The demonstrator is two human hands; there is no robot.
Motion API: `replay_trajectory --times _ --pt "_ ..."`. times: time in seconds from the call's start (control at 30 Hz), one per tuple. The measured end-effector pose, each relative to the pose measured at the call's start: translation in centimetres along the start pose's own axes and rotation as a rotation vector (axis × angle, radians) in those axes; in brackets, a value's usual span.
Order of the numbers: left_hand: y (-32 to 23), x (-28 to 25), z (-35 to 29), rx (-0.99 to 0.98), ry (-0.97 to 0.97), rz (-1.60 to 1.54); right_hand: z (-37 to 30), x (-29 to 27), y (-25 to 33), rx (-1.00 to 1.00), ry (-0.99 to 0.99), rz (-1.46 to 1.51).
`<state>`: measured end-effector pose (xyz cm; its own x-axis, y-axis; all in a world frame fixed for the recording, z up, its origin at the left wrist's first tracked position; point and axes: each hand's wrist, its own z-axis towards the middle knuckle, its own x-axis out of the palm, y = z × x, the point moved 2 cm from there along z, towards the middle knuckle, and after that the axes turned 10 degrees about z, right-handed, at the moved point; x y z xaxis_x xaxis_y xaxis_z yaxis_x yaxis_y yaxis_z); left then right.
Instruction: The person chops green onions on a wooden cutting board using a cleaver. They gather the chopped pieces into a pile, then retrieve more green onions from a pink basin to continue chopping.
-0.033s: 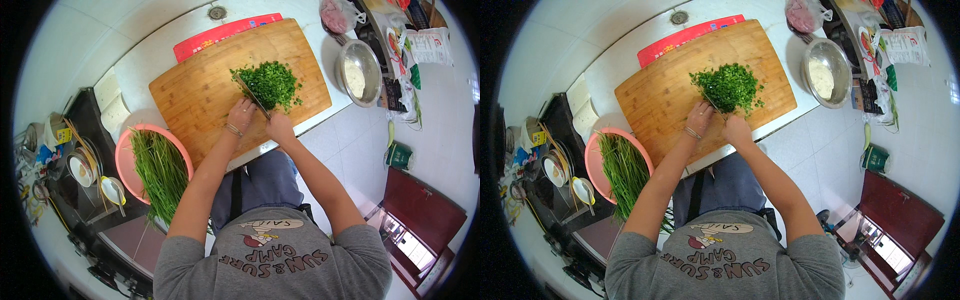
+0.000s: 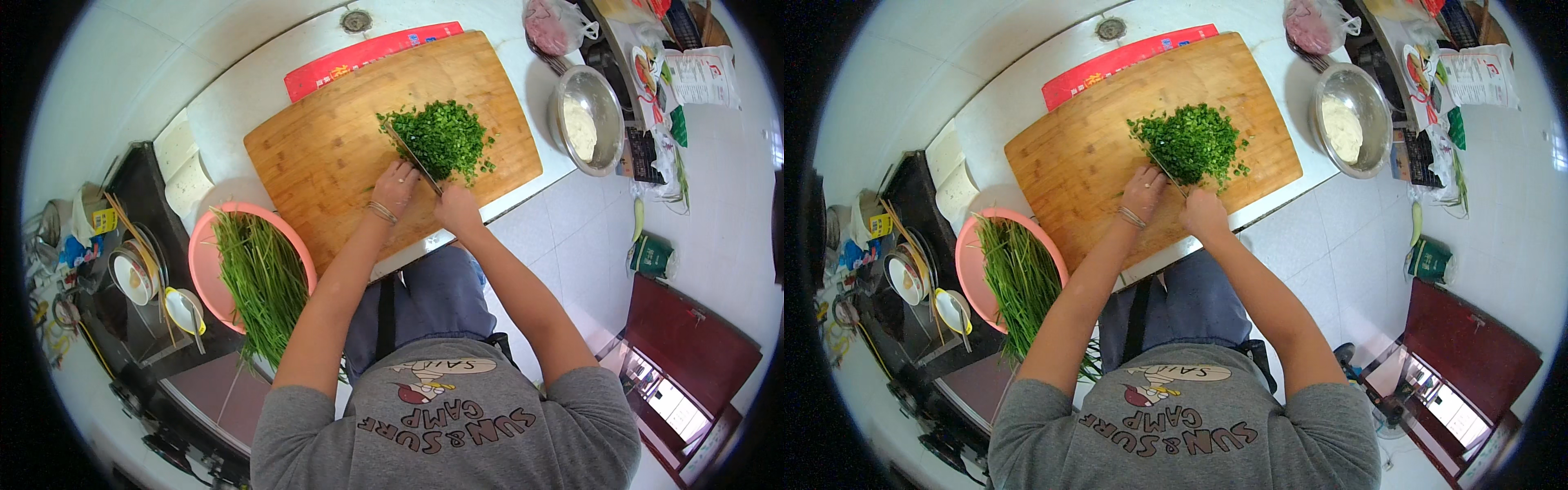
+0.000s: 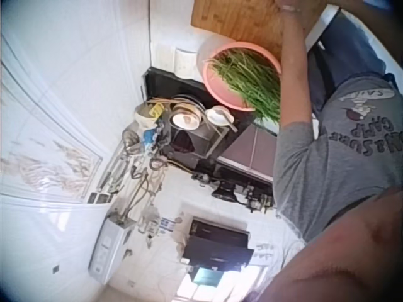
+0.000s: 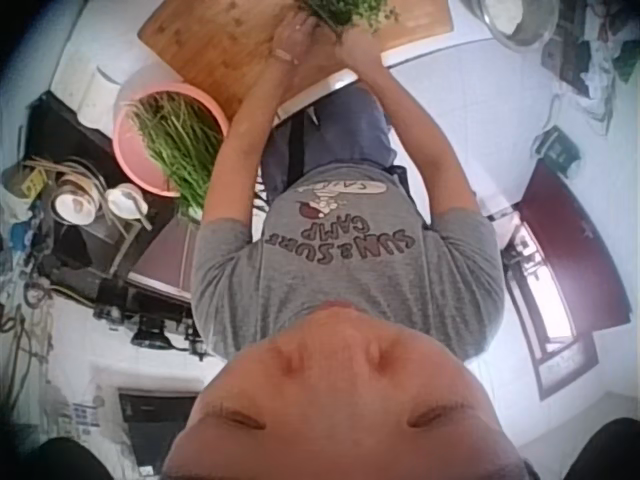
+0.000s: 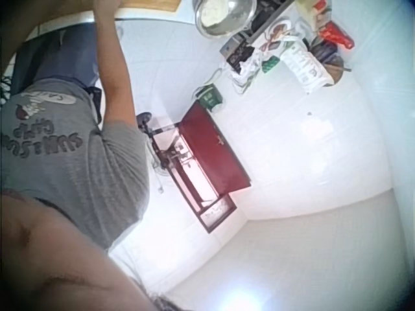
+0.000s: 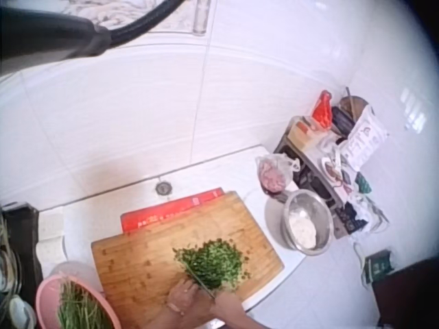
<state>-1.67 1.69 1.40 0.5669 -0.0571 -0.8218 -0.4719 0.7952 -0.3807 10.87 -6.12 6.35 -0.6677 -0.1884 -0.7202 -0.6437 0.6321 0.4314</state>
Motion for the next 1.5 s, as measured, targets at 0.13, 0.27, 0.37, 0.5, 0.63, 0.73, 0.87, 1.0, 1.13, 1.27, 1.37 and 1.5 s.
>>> replay_trajectory --times 0.13,0.27,0.37,0.5,0.63,0.73,0.87,1.0,1.13,1.27,1.37,1.5 --pt "0.2 -0.1 -0.2 -0.010 0.013 -0.022 -0.1 -0.9 2.0 0.086 0.089 -0.037" --pt "0.4 -0.4 -0.3 -0.030 0.049 -0.023 1.2 0.0 3.0 -0.038 0.047 -0.019" --pt "0.0 -1.1 -0.4 0.017 0.018 -0.007 3.0 0.6 3.4 -0.066 -0.046 0.091" --pt "0.3 -0.6 -0.6 0.026 -0.026 0.008 3.6 -0.5 2.6 -0.114 -0.102 0.145" --pt "0.1 0.0 -0.6 -0.037 0.024 -0.057 1.5 -0.7 0.0 -0.147 -0.116 0.051" --pt "-0.1 -0.1 0.0 0.015 0.011 -0.043 0.5 -0.1 -1.1 -0.164 -0.140 0.005" --pt "0.0 0.0 -0.1 0.066 0.025 -0.031 0.1 0.7 -1.4 -0.113 -0.138 0.007" --pt "0.3 0.3 -0.5 0.069 0.038 -0.001 0.0 0.6 0.1 -0.048 -0.012 -0.046" --pt "0.5 0.3 -1.4 0.013 0.135 -0.031 0.6 0.1 2.4 -0.029 -0.015 0.014" --pt "0.1 -0.6 -0.9 0.099 -0.027 0.003 3.1 -0.2 2.5 -0.104 -0.088 0.167" --pt "-0.4 -0.4 -0.8 0.025 -0.020 0.016 3.1 0.2 0.6 -0.199 -0.158 0.148" --pt "0.2 0.3 -0.8 -0.005 0.036 0.021 0.9 -0.2 0.5 -0.107 -0.109 0.071"
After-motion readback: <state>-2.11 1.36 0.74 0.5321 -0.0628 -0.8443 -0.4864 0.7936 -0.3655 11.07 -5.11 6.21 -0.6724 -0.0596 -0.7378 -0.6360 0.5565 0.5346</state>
